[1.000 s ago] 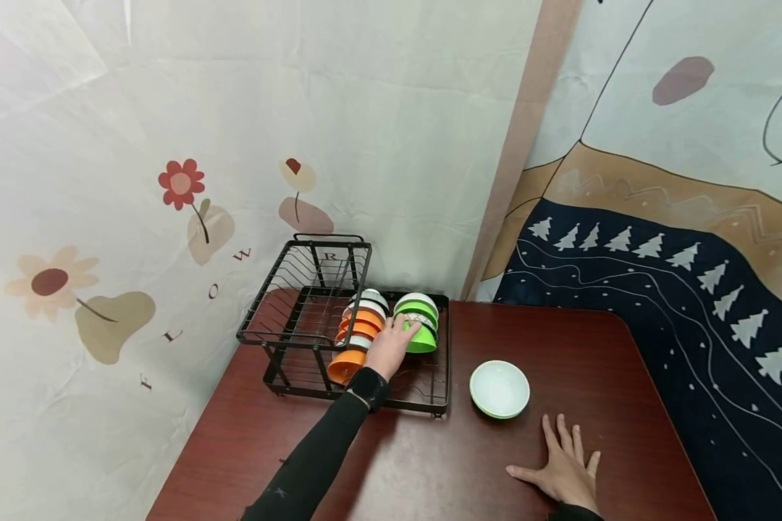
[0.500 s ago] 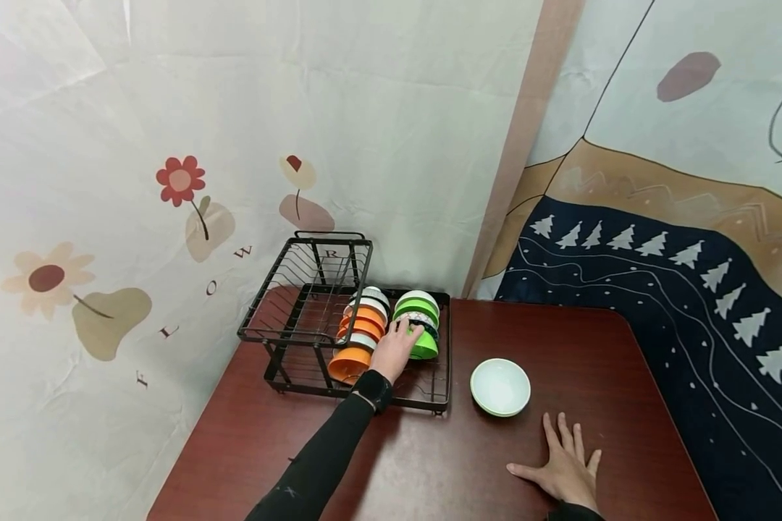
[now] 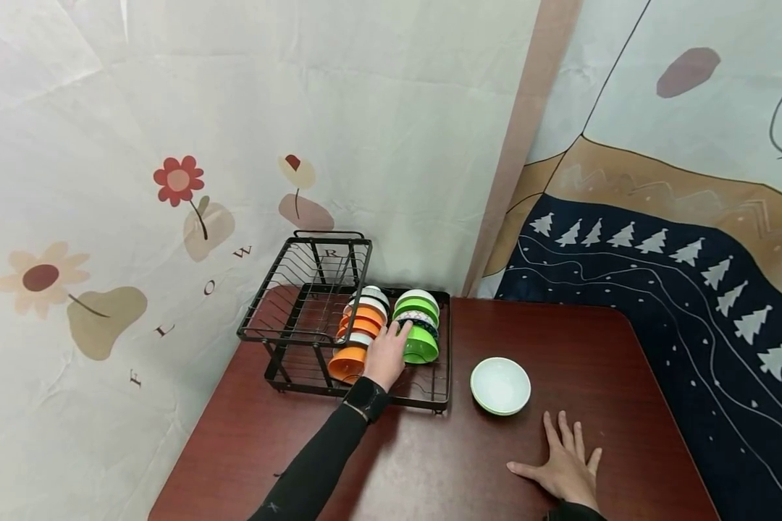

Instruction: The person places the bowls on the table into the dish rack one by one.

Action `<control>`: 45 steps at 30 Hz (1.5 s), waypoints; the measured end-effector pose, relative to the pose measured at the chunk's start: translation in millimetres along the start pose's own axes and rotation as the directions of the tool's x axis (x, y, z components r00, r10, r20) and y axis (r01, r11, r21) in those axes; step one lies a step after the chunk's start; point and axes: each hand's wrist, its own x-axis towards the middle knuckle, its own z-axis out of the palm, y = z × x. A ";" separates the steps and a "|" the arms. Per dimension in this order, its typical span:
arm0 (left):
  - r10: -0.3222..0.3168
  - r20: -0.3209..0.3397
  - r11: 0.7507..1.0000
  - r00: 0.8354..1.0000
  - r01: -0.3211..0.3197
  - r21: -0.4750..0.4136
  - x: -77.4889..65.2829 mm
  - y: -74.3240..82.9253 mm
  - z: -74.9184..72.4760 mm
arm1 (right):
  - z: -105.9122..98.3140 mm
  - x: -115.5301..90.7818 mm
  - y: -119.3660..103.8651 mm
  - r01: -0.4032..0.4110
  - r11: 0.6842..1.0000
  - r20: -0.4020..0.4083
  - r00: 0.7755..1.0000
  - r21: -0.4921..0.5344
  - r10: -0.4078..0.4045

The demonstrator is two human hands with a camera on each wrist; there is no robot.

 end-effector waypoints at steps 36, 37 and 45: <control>-0.164 0.403 0.934 0.900 0.274 -0.231 -209.0 -110.9 7.8 | -1.4 0.0 -3.5 -0.009 1.000 0.003 1.000 -0.014 0.009; -0.163 0.405 0.934 0.900 0.273 -0.230 -208.7 -110.8 7.5 | -1.3 0.0 -3.4 -0.009 1.000 0.002 1.000 -0.015 0.009; -0.170 0.443 0.933 0.881 0.288 -0.216 -208.2 -110.1 7.3 | 1.3 1.4 1.9 0.003 1.000 -0.010 1.000 -0.010 -0.003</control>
